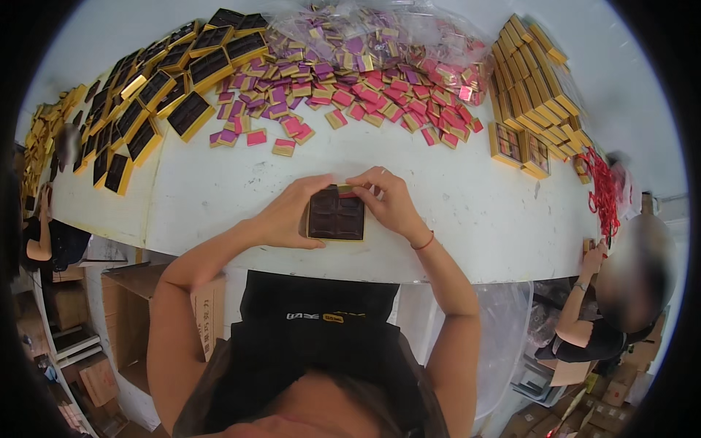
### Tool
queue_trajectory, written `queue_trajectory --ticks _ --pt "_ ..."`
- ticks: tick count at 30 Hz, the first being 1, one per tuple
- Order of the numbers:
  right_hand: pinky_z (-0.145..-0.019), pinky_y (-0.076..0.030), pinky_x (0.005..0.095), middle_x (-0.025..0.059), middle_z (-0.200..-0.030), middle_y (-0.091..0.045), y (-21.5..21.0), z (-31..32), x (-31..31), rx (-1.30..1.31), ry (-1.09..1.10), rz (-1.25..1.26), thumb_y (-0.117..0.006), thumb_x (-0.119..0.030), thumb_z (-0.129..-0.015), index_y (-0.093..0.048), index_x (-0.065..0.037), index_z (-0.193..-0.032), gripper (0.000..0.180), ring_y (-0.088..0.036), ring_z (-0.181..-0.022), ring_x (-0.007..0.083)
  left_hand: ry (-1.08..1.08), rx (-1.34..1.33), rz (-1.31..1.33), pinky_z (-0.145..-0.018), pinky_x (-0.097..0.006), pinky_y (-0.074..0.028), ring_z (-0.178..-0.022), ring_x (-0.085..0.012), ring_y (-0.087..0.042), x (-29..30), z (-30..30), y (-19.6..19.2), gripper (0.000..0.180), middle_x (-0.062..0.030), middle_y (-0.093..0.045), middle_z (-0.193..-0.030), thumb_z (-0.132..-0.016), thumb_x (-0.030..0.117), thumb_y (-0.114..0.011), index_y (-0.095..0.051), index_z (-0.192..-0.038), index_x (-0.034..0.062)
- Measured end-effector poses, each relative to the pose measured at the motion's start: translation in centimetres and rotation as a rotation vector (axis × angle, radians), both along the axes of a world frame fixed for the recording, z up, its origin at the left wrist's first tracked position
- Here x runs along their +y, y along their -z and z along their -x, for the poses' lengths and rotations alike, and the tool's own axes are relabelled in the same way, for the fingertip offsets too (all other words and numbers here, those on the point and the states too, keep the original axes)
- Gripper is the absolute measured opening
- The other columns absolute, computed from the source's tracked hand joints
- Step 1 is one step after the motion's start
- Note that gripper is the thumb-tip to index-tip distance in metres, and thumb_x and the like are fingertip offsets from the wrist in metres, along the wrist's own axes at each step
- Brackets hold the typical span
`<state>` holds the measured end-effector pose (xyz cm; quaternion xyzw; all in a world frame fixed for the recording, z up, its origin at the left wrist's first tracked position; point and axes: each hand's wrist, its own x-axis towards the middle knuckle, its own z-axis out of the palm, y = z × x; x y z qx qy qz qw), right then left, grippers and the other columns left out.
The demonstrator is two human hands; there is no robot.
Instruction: The person places small rectangular makeup blocks into a four-compartment compact palette, one by one, using both hands. They repeatedly pick up blocks from a pile on the table, insert them into the palette, and set the filled compact aside before starting a new one.
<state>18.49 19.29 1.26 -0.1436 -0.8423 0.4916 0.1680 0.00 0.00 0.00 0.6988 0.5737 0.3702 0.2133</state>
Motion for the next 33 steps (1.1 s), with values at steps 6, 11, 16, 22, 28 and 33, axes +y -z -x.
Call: queue_trajectory --ticks 6,11,16,22,28,33 --pt "-0.075 -0.048 0.0344 0.0056 -0.103 -0.066 -1.0 -0.9 -1.0 0.012 -0.014 -0.456 -0.072 -0.004 -0.085 -0.073 -0.008 -0.107 0.023 -0.059 -0.092 0.0233 -0.105 0.058 -0.123 -0.112 -0.047 -0.035 -0.132 -0.0382 -0.042 0.6 -0.6 1.8 0.106 -0.0190 -0.043 -0.144 -0.060 0.032 -0.091 -0.033 -0.145 0.0071" --pt "-0.093 -0.046 0.0434 0.0073 -0.119 -0.060 -2.2 -1.8 -3.3 0.007 -0.104 -0.800 -0.077 -0.024 -0.082 -0.072 -0.008 -0.107 0.030 -0.059 -0.102 0.0289 -0.123 0.152 -0.052 -0.111 -0.048 -0.036 -0.133 -0.0357 -0.042 -0.1 -0.9 1.2 0.101 -0.0159 -0.043 -0.144 -0.062 0.040 -0.087 -0.039 -0.145 0.0062" --pt "-0.091 -0.044 0.0396 0.0082 -0.106 -0.067 -3.9 0.9 -1.2 -0.105 -0.232 -0.633 -0.077 -0.022 -0.082 -0.072 -0.007 -0.097 0.022 -0.061 -0.100 0.0267 -0.093 0.360 -0.063 -0.119 -0.049 -0.028 -0.146 -0.0347 -0.029 -0.3 -0.9 1.5 0.105 -0.0145 -0.031 -0.158 -0.071 0.054 -0.079 -0.034 -0.152 0.0037" --pt "-0.090 -0.050 0.0440 0.0137 -0.107 -0.066 -0.7 17.6 0.1 0.236 -0.119 -0.625 -0.074 -0.018 -0.085 -0.066 -0.005 -0.118 0.037 -0.060 -0.102 0.0352 -0.036 0.223 -0.075 -0.119 -0.049 -0.028 -0.145 -0.0371 -0.031 0.1 0.0 1.5 0.109 -0.0166 -0.030 -0.158 -0.071 0.057 -0.079 -0.030 -0.153 0.0032" --pt "-0.082 -0.055 0.0404 0.0164 -0.098 -0.069 1.3 23.2 2.0 0.010 -0.087 -0.813 -0.068 -0.012 -0.083 -0.072 -0.005 -0.109 0.028 -0.066 -0.095 0.0323 -0.033 0.127 -0.118 -0.113 -0.049 -0.034 -0.136 -0.0400 -0.039 0.0 0.3 1.6 0.111 -0.0207 -0.037 -0.151 -0.069 0.048 -0.086 -0.029 -0.152 0.0026" --pt "-0.071 -0.056 0.0335 0.0141 -0.087 -0.073 0.8 19.4 3.9 0.078 0.052 -0.314 -0.062 -0.007 -0.085 -0.071 -0.001 -0.108 0.026 -0.070 -0.074 0.0232 -0.073 0.139 -0.105 -0.112 -0.049 -0.034 -0.132 -0.0399 -0.042 -0.3 0.1 2.3 0.113 -0.0198 -0.038 -0.151 -0.067 0.047 -0.087 -0.028 -0.152 0.0011"
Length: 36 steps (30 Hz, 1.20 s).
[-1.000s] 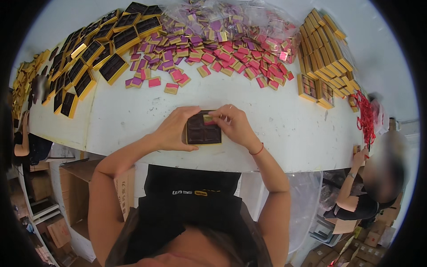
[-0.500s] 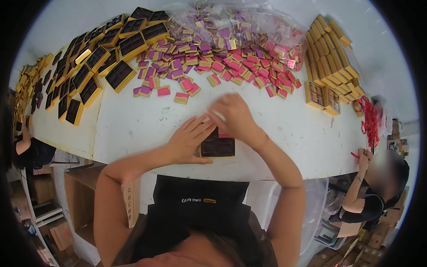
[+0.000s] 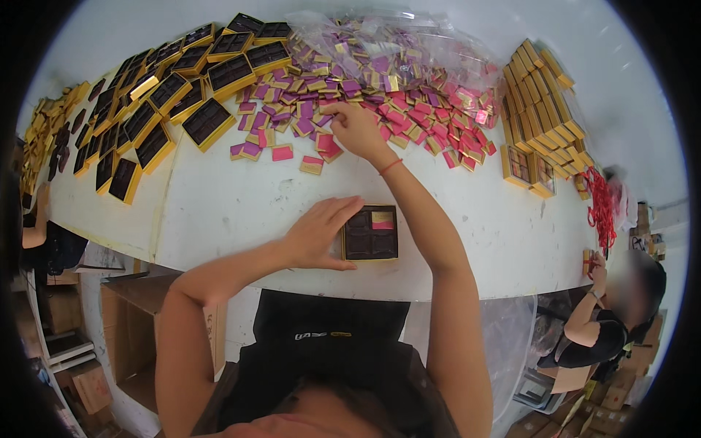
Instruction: The person places small rectangular makeup blocks into a four-compartment compact palette, one by one, using both hands. They repeatedly pick up blocks from a pile on the table, insert them into the palette, and set the filled compact aside before starting a new one.
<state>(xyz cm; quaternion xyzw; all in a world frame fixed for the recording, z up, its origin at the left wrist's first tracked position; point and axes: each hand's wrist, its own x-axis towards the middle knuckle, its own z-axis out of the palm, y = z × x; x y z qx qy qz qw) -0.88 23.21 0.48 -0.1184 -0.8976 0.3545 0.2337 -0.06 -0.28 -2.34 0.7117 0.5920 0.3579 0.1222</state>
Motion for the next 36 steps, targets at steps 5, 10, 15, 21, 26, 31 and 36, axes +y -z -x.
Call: queue_trajectory --ticks 5,10,15,21,26,31,36 --pt "-0.079 -0.055 0.0351 0.0169 -0.102 -0.070 0.7 -1.2 -1.8 0.008 -0.079 -0.066 -0.070 -0.014 -0.085 -0.070 -0.002 -0.113 0.030 -0.068 -0.086 0.0258 0.004 0.011 0.010 -0.113 -0.048 -0.033 -0.133 -0.0391 -0.041 -0.1 -0.2 -0.3 0.113 -0.0186 -0.038 -0.150 -0.067 0.047 -0.087 -0.029 -0.152 0.0014" --pt "-0.084 -0.054 0.0445 0.0237 -0.104 -0.067 0.8 3.9 -4.3 -0.105 -0.032 -0.309 -0.072 -0.017 -0.080 -0.066 -0.002 -0.115 0.039 -0.066 -0.097 0.0376 0.044 0.009 0.042 -0.113 -0.048 -0.032 -0.134 -0.0385 -0.040 0.4 0.4 -1.5 0.113 -0.0186 -0.038 -0.151 -0.066 0.045 -0.088 -0.028 -0.151 0.0020" --pt "-0.080 -0.055 0.0361 0.0141 -0.095 -0.067 -2.1 1.9 -1.8 -0.239 -0.167 0.187 -0.074 -0.018 -0.078 -0.064 -0.001 -0.107 0.035 -0.067 -0.091 0.0229 0.016 0.019 0.100 -0.116 -0.046 -0.029 -0.136 -0.0363 -0.039 0.7 0.1 -1.9 0.116 -0.0190 -0.039 -0.150 -0.063 0.041 -0.090 -0.026 -0.152 0.0018" --pt "-0.090 -0.052 0.0300 0.0048 -0.102 -0.066 -1.4 -13.1 -2.6 0.036 -0.208 0.753 -0.073 -0.002 -0.088 -0.068 -0.002 -0.101 0.014 -0.064 -0.097 0.0123 -0.056 -0.133 0.144 -0.113 -0.044 -0.035 -0.132 -0.0371 -0.043 0.4 0.0 -1.0 0.112 -0.0197 -0.042 -0.145 -0.061 0.035 -0.092 -0.029 -0.148 0.0021" --pt "-0.096 -0.048 0.0346 0.0064 -0.108 -0.069 0.3 -17.5 -7.5 0.096 -0.109 0.219 -0.078 0.002 -0.078 -0.074 -0.008 -0.104 0.028 -0.059 -0.107 0.0212 -0.059 -0.195 0.117 -0.109 -0.041 -0.041 -0.130 -0.0362 -0.046 0.0 -0.4 -0.8 0.108 -0.0196 -0.045 -0.141 -0.059 0.031 -0.094 -0.031 -0.142 0.0017" --pt "-0.094 -0.048 0.0360 0.0053 -0.112 -0.066 0.9 -17.4 -7.7 0.075 -0.023 0.083 -0.076 0.001 -0.080 -0.076 -0.010 -0.107 0.029 -0.056 -0.111 0.0235 -0.071 -0.180 0.119 -0.110 -0.041 -0.041 -0.130 -0.0362 -0.047 0.2 -0.4 -1.0 0.107 -0.0200 -0.044 -0.141 -0.059 0.031 -0.094 -0.031 -0.141 0.0014" --pt "-0.091 -0.051 0.0359 0.0077 -0.117 -0.062 0.7 -17.9 -6.7 0.085 -0.072 -0.119 -0.075 -0.001 -0.082 -0.075 -0.010 -0.106 0.025 -0.054 -0.113 0.0260 -0.039 -0.158 0.054 -0.111 -0.042 -0.040 -0.131 -0.0367 -0.046 0.3 -0.3 -0.6 0.104 -0.0198 -0.045 -0.142 -0.059 0.031 -0.094 -0.034 -0.139 0.0038"
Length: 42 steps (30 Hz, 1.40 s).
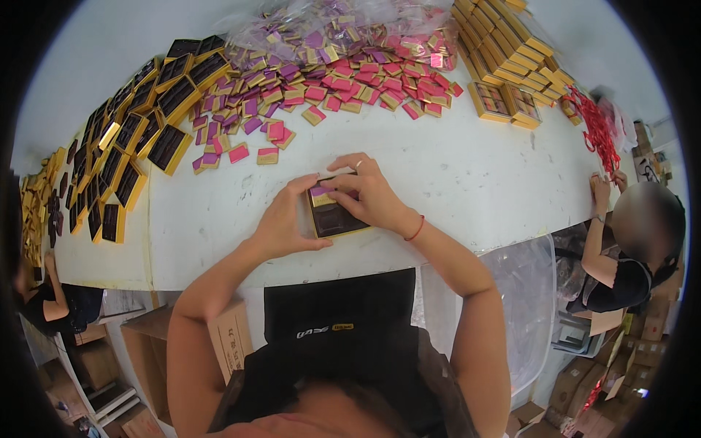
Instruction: The person places small rectangular makeup blocks into a four-compartment compact palette, one by one, using both hands. They repeatedly pick up blocks from a pile on the table, insert them into the palette, and set the filled compact aside before starting a new one.
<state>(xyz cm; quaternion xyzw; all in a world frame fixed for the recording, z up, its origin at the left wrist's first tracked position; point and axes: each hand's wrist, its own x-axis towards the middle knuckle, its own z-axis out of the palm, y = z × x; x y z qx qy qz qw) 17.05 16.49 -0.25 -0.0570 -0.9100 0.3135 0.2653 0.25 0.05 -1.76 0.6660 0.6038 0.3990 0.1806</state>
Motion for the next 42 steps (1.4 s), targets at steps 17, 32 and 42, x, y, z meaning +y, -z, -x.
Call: queue_trajectory --ticks 17,32,42 --pt "-0.075 -0.057 0.0308 0.0074 -0.105 -0.064 -6.9 0.3 1.4 -0.208 -0.092 0.419 -0.056 0.010 -0.091 -0.064 -0.003 -0.114 0.028 -0.069 -0.097 0.0193 -0.003 -0.040 0.083 -0.114 -0.043 -0.036 -0.135 -0.0369 -0.042 -0.2 0.5 -0.3 0.119 -0.0195 -0.041 -0.147 -0.060 0.028 -0.094 -0.024 -0.152 0.0032" --pt "-0.070 -0.056 0.0308 0.0086 -0.094 -0.071 -3.9 2.1 0.4 -0.242 -0.007 0.455 -0.072 0.002 -0.086 -0.067 -0.003 -0.114 0.029 -0.069 -0.083 0.0213 0.013 -0.071 0.116 -0.115 -0.045 -0.034 -0.136 -0.0380 -0.041 -0.1 0.4 -0.3 0.127 -0.0228 -0.041 -0.147 -0.058 0.027 -0.095 -0.016 -0.154 -0.0002" --pt "-0.077 -0.053 0.0366 0.0058 -0.097 -0.070 -1.2 0.0 0.1 0.021 -0.006 -0.117 -0.079 -0.006 -0.079 -0.070 -0.011 -0.104 0.026 -0.063 -0.095 0.0253 0.067 0.089 0.131 -0.120 -0.048 -0.028 -0.140 -0.0380 -0.037 -0.2 0.4 -1.0 0.091 -0.0169 -0.038 -0.153 -0.066 0.035 -0.090 -0.042 -0.138 0.0054"
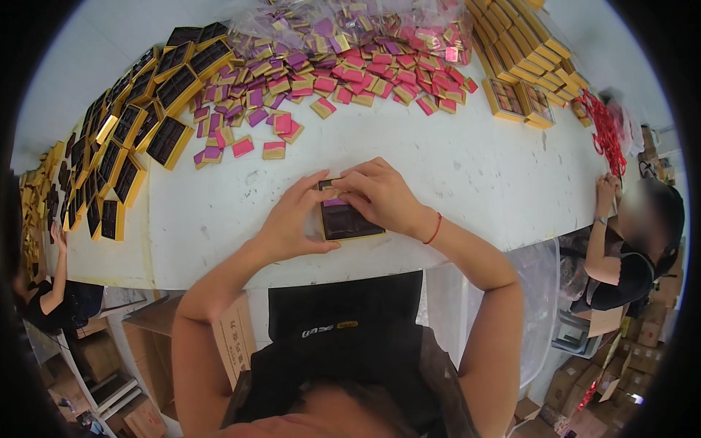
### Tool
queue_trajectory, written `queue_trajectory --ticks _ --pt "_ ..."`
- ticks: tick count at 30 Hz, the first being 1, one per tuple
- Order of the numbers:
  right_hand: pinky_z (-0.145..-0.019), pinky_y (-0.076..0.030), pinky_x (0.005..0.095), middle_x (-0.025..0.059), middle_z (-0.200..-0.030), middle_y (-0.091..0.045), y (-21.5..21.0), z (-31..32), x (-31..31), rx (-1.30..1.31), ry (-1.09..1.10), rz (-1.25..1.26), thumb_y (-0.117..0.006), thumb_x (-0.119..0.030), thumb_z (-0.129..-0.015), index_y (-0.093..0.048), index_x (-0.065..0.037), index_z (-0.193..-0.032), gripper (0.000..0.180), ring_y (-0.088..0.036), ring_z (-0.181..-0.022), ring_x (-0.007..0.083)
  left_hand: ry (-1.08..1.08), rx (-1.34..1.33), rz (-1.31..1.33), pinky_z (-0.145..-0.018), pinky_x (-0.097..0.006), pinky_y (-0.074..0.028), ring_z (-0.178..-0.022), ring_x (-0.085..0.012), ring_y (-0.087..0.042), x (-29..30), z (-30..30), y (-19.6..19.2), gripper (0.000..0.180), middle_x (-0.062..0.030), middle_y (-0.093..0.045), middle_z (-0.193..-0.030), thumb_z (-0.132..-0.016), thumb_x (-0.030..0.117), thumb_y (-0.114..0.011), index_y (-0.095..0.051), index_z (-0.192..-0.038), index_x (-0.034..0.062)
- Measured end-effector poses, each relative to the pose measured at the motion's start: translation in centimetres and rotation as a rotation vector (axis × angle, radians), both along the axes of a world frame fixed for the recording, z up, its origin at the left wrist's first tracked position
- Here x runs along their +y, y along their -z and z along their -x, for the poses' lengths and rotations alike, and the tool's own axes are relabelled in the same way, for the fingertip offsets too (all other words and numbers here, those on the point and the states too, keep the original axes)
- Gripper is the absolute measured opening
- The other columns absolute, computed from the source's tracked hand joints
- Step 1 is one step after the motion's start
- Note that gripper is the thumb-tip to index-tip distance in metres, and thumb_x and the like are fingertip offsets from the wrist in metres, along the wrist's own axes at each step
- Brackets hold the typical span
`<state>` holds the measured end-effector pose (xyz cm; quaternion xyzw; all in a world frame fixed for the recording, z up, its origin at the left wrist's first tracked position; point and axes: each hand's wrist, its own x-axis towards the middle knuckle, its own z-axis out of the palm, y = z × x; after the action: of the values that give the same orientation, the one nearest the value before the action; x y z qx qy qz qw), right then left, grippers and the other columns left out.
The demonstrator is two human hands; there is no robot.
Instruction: The person places small rectangular makeup blocks into a four-compartment compact palette, one by one, using both hands. They repeatedly pick up blocks from a pile on the table, insert them into the palette, and set the filled compact aside before starting a new one.
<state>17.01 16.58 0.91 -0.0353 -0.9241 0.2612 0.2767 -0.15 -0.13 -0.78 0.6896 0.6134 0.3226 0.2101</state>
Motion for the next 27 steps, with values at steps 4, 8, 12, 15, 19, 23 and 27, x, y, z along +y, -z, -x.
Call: queue_trajectory --ticks 4,8,12,15,19,23,27 --pt "-0.076 -0.053 0.0366 0.0073 -0.099 -0.070 -0.4 1.9 2.6 0.115 0.083 0.065 -0.080 -0.011 -0.079 -0.070 -0.009 -0.100 0.024 -0.063 -0.093 0.0265 0.012 0.145 -0.146 -0.119 -0.049 -0.029 -0.143 -0.0384 -0.035 -0.2 -0.2 -0.6 0.083 -0.0148 -0.037 -0.157 -0.068 0.035 -0.089 -0.048 -0.135 0.0070" --pt "-0.076 -0.053 0.0392 0.0131 -0.099 -0.067 -0.2 7.9 7.5 -0.062 0.192 0.113 -0.078 -0.023 -0.083 -0.070 -0.005 -0.099 0.026 -0.064 -0.089 0.0300 0.026 0.211 -0.146 -0.118 -0.049 -0.030 -0.143 -0.0358 -0.037 -0.1 -0.1 -0.2 0.078 -0.0106 -0.045 -0.152 -0.069 0.038 -0.087 -0.052 -0.132 0.0068" --pt "-0.076 -0.052 0.0417 0.0153 -0.095 -0.067 2.8 12.7 10.7 -0.297 0.208 0.014 -0.077 -0.025 -0.081 -0.067 -0.004 -0.110 0.037 -0.065 -0.084 0.0312 0.016 0.281 -0.191 -0.117 -0.048 -0.032 -0.142 -0.0321 -0.040 -0.2 -0.1 -0.1 0.076 -0.0077 -0.048 -0.150 -0.070 0.041 -0.086 -0.055 -0.131 0.0061" --pt "-0.071 -0.050 0.0398 0.0123 -0.085 -0.064 0.1 13.1 11.0 -0.538 0.004 0.105 -0.075 -0.015 -0.079 -0.062 -0.006 -0.117 0.041 -0.063 -0.078 0.0285 0.000 0.273 -0.198 -0.116 -0.047 -0.034 -0.139 -0.0309 -0.042 -0.1 -0.1 -0.2 0.076 -0.0071 -0.049 -0.148 -0.070 0.041 -0.086 -0.056 -0.131 0.0060" --pt "-0.069 -0.049 0.0346 0.0070 -0.085 -0.063 0.6 9.9 10.6 -0.403 0.060 0.017 -0.074 -0.012 -0.082 -0.061 -0.006 -0.105 0.027 -0.062 -0.077 0.0188 -0.012 0.210 -0.194 -0.112 -0.047 -0.037 -0.134 -0.0325 -0.046 -0.4 -0.1 -0.1 0.079 -0.0086 -0.048 -0.147 -0.067 0.039 -0.088 -0.055 -0.131 0.0070" --pt "-0.068 -0.047 0.0253 -0.0004 -0.088 -0.065 -1.8 3.2 2.9 -0.203 -0.054 0.868 -0.068 -0.005 -0.090 -0.063 -0.006 -0.109 0.019 -0.058 -0.079 0.0051 -0.036 0.070 -0.142 -0.108 -0.046 -0.039 -0.131 -0.0337 -0.047 -0.7 0.1 0.0 0.082 -0.0107 -0.045 -0.148 -0.063 0.037 -0.090 -0.054 -0.131 0.0093" --pt "-0.081 -0.051 0.0226 0.0023 -0.097 -0.065 -0.8 -1.6 -3.1 -0.068 -0.012 1.121 -0.064 0.005 -0.090 -0.060 -0.001 -0.111 0.023 -0.063 -0.089 0.0068 -0.032 0.058 -0.117 -0.108 -0.046 -0.039 -0.131 -0.0325 -0.046 -0.3 0.0 -0.2 0.082 -0.0103 -0.044 -0.147 -0.061 0.034 -0.091 -0.054 -0.131 0.0106"
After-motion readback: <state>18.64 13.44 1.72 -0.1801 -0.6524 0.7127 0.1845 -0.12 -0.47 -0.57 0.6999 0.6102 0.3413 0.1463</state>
